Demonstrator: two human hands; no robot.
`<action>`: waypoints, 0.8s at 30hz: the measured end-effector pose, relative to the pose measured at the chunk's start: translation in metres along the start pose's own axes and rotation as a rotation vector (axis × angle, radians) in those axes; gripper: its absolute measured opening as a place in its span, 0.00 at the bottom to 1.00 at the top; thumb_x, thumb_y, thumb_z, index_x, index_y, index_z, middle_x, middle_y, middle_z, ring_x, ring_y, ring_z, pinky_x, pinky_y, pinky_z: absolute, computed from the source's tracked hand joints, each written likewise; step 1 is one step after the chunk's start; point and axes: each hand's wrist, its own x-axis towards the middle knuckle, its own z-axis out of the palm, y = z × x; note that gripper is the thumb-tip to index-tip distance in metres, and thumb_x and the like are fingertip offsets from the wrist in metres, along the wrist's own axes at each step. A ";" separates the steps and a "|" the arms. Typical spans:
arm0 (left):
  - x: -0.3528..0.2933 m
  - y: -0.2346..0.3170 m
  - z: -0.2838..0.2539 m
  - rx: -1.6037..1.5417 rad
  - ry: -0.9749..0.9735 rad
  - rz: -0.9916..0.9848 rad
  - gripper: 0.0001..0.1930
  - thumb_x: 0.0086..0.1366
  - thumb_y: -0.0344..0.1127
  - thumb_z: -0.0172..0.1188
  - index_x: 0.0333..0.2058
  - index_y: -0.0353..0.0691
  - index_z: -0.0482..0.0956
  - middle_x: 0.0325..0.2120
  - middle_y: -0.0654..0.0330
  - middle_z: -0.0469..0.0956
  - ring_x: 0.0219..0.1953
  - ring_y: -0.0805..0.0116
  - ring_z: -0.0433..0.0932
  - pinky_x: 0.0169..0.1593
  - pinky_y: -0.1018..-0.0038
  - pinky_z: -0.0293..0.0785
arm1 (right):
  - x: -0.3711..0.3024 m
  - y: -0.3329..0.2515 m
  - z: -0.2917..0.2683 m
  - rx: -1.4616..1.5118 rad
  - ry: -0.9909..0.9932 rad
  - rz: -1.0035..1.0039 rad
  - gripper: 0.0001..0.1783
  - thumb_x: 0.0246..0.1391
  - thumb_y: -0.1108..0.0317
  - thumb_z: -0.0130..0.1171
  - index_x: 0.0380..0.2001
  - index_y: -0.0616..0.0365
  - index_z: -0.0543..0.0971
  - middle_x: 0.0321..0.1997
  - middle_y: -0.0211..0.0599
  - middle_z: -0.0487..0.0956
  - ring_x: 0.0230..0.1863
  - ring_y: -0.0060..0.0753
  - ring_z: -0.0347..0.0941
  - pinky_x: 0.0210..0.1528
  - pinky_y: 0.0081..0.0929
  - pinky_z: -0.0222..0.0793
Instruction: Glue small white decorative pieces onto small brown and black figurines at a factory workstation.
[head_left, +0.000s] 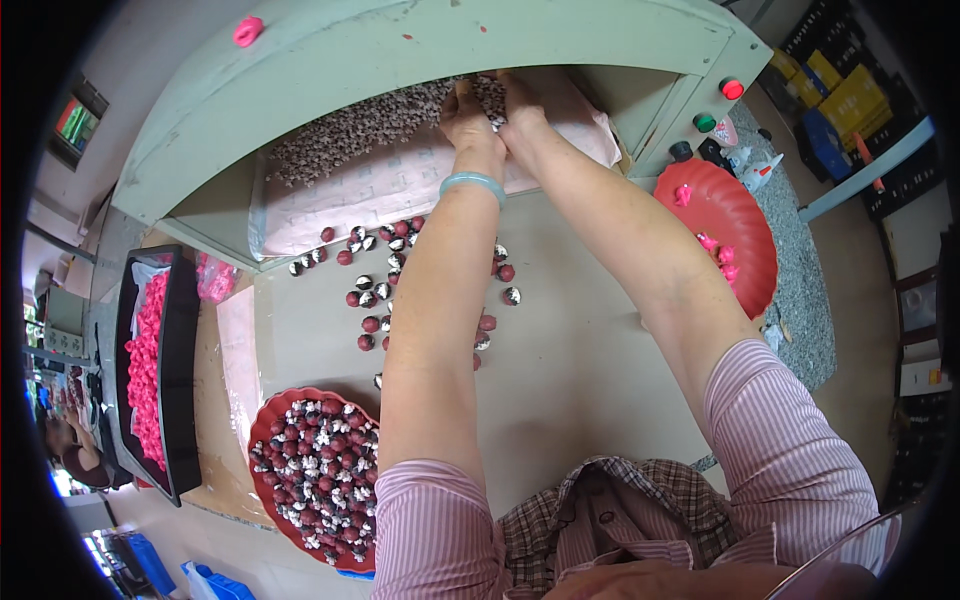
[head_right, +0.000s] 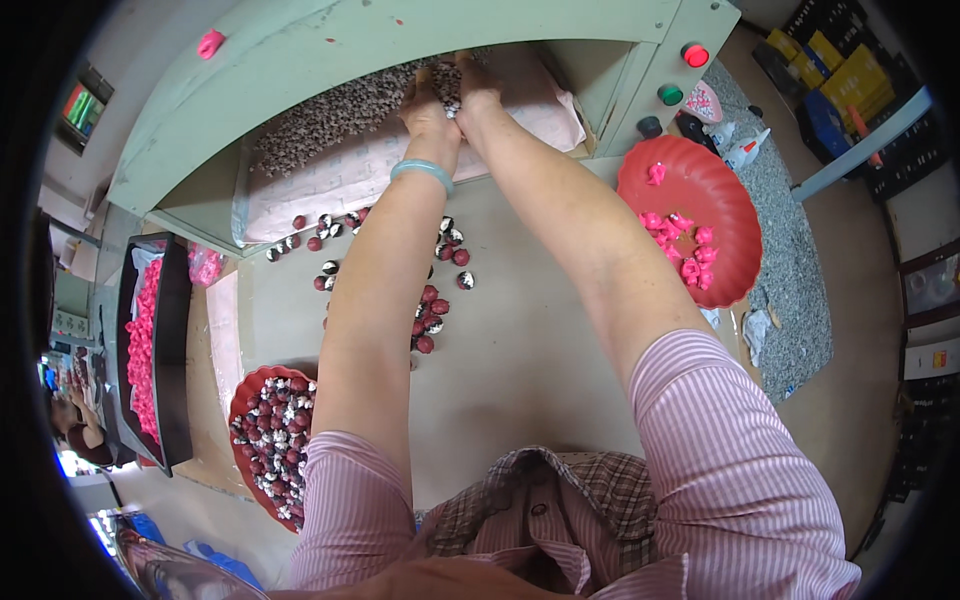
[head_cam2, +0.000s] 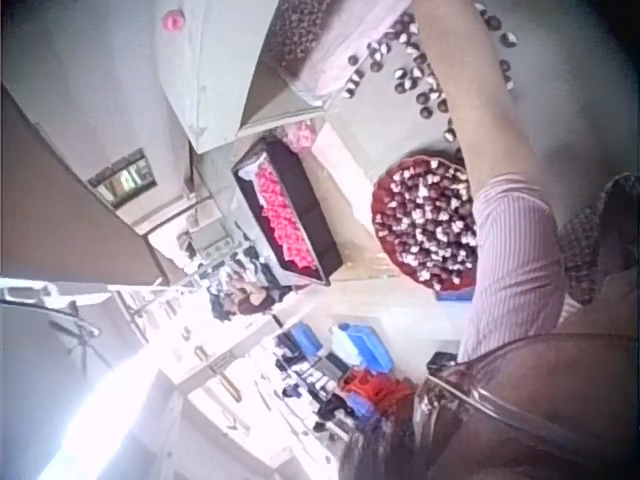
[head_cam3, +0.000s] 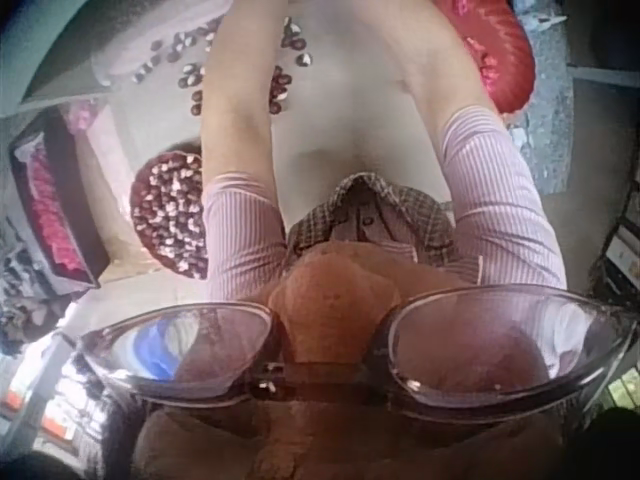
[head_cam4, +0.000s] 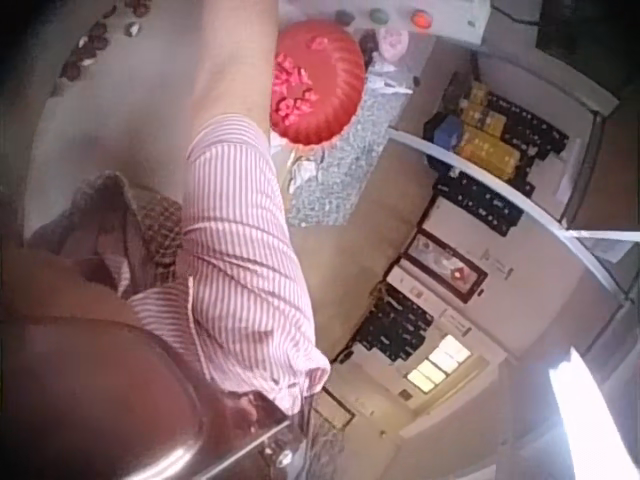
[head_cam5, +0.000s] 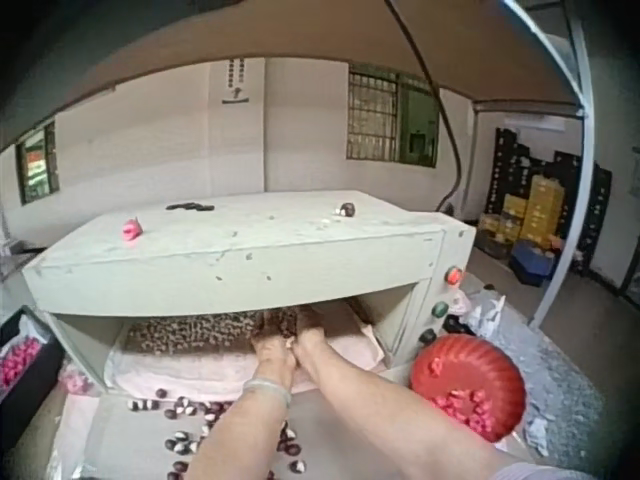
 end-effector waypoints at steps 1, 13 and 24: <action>0.000 0.004 0.001 0.005 -0.007 -0.012 0.15 0.63 0.35 0.60 0.45 0.33 0.76 0.40 0.56 0.79 0.38 0.63 0.78 0.43 0.68 0.77 | -0.007 -0.003 0.009 0.004 -0.014 -0.003 0.16 0.58 0.55 0.56 0.34 0.57 0.80 0.38 0.35 0.80 0.34 0.30 0.76 0.35 0.31 0.74; -0.148 0.063 0.018 -0.071 -0.219 0.046 0.09 0.66 0.32 0.51 0.37 0.31 0.75 0.31 0.56 0.78 0.31 0.68 0.79 0.34 0.74 0.79 | -0.143 -0.058 -0.030 0.241 -0.192 -0.055 0.12 0.63 0.63 0.50 0.37 0.62 0.76 0.34 0.40 0.79 0.35 0.34 0.78 0.39 0.33 0.78; -0.304 0.040 -0.088 0.074 -0.026 -0.055 0.11 0.67 0.33 0.49 0.40 0.31 0.75 0.35 0.56 0.78 0.36 0.68 0.79 0.40 0.75 0.78 | -0.306 -0.015 -0.125 0.079 -0.054 0.037 0.13 0.63 0.65 0.51 0.39 0.66 0.76 0.36 0.40 0.79 0.35 0.28 0.78 0.38 0.28 0.78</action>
